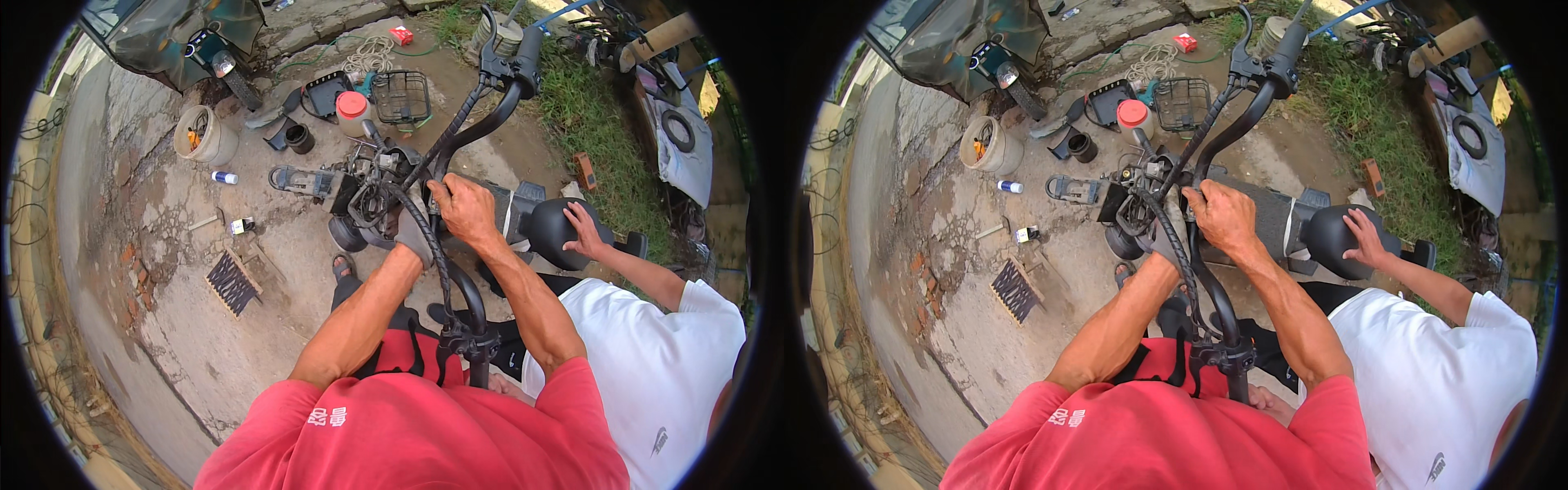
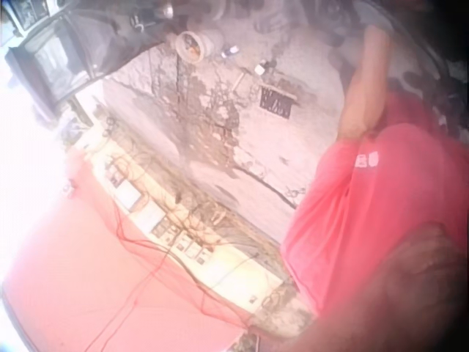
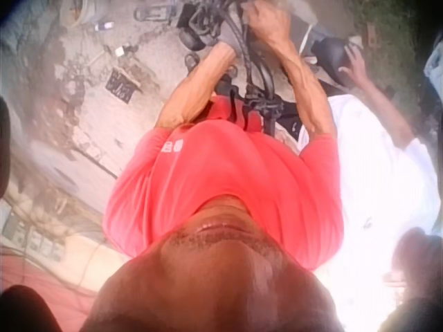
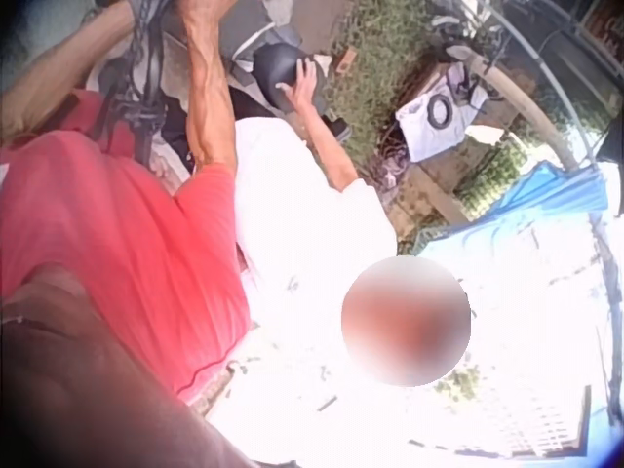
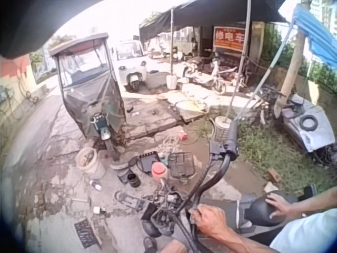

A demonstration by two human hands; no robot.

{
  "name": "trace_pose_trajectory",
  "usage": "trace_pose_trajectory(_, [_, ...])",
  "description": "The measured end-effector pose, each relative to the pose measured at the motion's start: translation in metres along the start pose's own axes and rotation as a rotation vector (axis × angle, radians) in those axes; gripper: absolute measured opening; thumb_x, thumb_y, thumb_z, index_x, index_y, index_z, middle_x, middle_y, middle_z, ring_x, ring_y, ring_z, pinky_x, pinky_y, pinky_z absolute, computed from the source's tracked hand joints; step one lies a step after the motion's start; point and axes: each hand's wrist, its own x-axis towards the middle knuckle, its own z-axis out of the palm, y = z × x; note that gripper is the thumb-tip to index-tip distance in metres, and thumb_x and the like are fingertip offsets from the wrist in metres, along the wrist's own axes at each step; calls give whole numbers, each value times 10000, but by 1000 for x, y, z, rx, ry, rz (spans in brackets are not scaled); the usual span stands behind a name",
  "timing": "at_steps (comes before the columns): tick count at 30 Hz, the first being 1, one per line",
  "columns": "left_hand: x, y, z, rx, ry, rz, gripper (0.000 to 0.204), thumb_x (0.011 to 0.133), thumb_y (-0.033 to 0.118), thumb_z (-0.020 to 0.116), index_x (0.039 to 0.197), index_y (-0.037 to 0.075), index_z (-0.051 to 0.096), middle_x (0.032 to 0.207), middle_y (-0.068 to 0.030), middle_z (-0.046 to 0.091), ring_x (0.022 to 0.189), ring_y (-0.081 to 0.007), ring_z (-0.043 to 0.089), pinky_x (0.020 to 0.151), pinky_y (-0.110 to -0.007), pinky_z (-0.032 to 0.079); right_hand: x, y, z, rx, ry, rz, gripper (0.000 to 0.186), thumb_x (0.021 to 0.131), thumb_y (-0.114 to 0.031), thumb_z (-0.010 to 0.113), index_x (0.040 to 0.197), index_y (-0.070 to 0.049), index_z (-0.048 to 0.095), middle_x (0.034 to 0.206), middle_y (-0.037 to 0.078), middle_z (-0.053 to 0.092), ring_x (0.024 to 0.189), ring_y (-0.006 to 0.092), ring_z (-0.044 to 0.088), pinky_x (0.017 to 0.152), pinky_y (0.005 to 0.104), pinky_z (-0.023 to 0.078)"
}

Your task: The person in a red shirt works on the handlebar area of an electric scooter, manipulating wires and components while another person in a white shirt holds the scooter steady. The person in red uses their hands to adjust and connect parts near the handlebars throughout the clip.

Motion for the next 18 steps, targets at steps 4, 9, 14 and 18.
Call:
trace_pose_trajectory(4, [17,-9,-13,-25,-100,70,378,1134,400,418,1186,110,656,1073,-48,697,964,-214,666,902,-361,549,-10,-15,7,41,-24,271,560,1044,-520,559,786,-24,578,711,239,632,726,502,628,635,577,445])
trace_pose_trajectory(9, [27,-19,-20,-176,-197,37,385,1139,388,399,1173,104,657,1100,-53,694,1000,-224,664,928,-383,548,-8,-20,-1,50,-44,263,586,1051,-543,531,791,-21,590,715,249,637,732,511,629,640,581,444])
trace_pose_trajectory(14, [29,-19,-24,-253,-347,-5,421,1138,408,383,1167,89,656,1104,-70,703,1013,-241,674,940,-394,552,-11,-12,-2,76,-32,204,577,1050,-550,521,816,-29,598,724,238,645,748,497,638,653,573,452])
trace_pose_trajectory(18, [39,-23,-38,-347,-549,-4,428,1137,385,374,1180,68,658,1116,-90,709,1026,-249,680,940,-396,553,-11,-16,-3,102,-48,215,550,1050,-536,530,843,-33,614,746,230,661,776,482,655,672,561,462])
